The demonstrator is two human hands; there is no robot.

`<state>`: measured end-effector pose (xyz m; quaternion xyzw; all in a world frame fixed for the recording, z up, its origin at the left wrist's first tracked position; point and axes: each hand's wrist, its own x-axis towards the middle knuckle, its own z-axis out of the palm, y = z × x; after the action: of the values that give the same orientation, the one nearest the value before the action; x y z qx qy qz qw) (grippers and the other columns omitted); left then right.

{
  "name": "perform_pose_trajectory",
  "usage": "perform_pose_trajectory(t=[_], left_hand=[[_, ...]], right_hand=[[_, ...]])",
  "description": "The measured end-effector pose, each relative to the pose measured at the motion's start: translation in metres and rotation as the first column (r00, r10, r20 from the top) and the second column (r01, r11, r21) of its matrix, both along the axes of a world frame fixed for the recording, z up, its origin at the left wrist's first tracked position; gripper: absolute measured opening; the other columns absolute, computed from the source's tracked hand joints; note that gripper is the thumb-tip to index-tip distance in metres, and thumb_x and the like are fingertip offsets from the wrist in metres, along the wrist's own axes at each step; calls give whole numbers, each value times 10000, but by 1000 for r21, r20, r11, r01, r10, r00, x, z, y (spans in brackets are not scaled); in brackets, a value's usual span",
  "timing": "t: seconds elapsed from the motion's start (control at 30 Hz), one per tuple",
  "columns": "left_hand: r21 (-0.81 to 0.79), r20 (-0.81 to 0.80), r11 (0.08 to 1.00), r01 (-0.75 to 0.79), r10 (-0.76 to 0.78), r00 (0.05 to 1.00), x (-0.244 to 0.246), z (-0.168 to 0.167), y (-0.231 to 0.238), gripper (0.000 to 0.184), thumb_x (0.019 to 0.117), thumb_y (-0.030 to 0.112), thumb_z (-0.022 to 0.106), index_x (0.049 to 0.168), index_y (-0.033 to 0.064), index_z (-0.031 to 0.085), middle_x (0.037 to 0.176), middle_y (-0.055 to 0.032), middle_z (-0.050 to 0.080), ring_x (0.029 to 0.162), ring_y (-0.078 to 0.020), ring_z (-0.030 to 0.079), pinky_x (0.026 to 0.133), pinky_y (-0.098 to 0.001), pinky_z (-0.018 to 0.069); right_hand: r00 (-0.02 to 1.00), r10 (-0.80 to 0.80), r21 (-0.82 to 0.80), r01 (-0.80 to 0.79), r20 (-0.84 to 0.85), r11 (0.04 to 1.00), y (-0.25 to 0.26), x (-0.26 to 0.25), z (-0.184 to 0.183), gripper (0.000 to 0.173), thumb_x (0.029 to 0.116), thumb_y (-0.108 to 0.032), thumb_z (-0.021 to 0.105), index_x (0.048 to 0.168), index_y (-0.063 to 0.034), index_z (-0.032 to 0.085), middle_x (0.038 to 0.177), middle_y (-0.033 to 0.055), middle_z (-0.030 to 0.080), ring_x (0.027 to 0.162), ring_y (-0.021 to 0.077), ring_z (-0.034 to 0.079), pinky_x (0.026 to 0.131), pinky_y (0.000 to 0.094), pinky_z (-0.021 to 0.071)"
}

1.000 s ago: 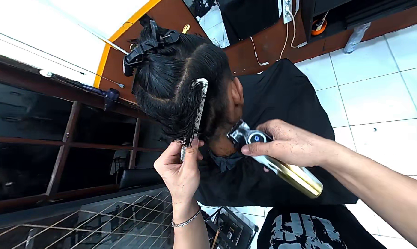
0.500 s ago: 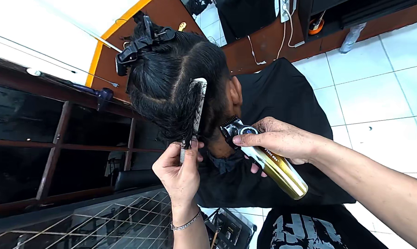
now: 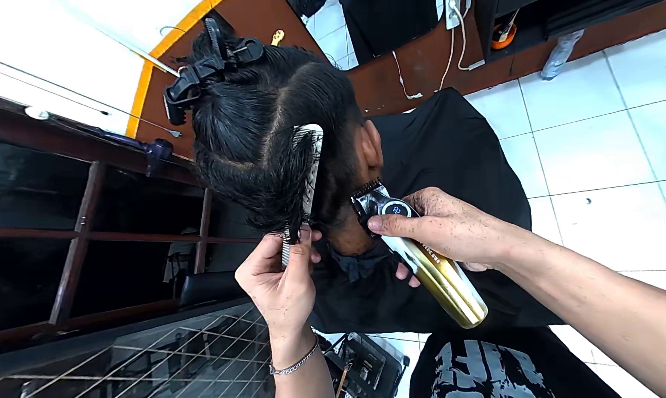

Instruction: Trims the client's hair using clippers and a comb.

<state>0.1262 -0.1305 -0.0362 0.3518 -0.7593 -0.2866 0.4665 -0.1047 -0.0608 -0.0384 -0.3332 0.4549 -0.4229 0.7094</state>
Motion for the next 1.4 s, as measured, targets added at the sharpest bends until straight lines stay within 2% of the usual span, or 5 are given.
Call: perform_pose_trajectory(t=[0.23,0.43,1.17,1.33,1.4], left_hand=[[4,-2,1000,-3,3,1000,0,0,-1,160,975,30,562,908,85,696,776,84,728,582,12,632,515,-151,530],[3,-16,1000,5,-5,1000,0,0,-1,160,969,26,564,901,92,693,782,87,727,590,10,636,517,-154,533],[11,-29,1000,16,-16,999,0,-1,-5,174,966,13,563,900,90,705,794,78,737,592,4,639,520,-155,534],[6,-35,1000,21,-21,999,1,0,-6,167,976,18,567,907,85,703,797,73,737,601,-2,648,531,-162,545],[1,-37,1000,15,-15,999,0,1,-6,171,971,14,569,902,79,711,790,73,738,596,-2,646,527,-162,544]], right_hand=[[972,-170,-216,133,-163,967,4,13,-3,327,979,-348,711,1055,-46,609,747,70,703,589,151,716,544,307,640],[993,102,-1,-103,-56,995,5,4,-5,300,1012,-334,657,990,-40,600,683,61,674,539,131,695,518,268,619],[989,-105,-185,85,-101,979,-13,-7,16,273,1019,-273,658,989,-7,606,674,89,674,515,154,689,482,286,613],[955,-293,-436,248,-39,865,-14,-14,14,185,1012,-214,606,1095,-48,595,771,21,667,595,99,687,533,265,626],[959,-263,-436,195,-102,879,-5,-14,8,188,986,-228,589,1094,-75,604,771,7,645,595,84,655,512,249,590]])
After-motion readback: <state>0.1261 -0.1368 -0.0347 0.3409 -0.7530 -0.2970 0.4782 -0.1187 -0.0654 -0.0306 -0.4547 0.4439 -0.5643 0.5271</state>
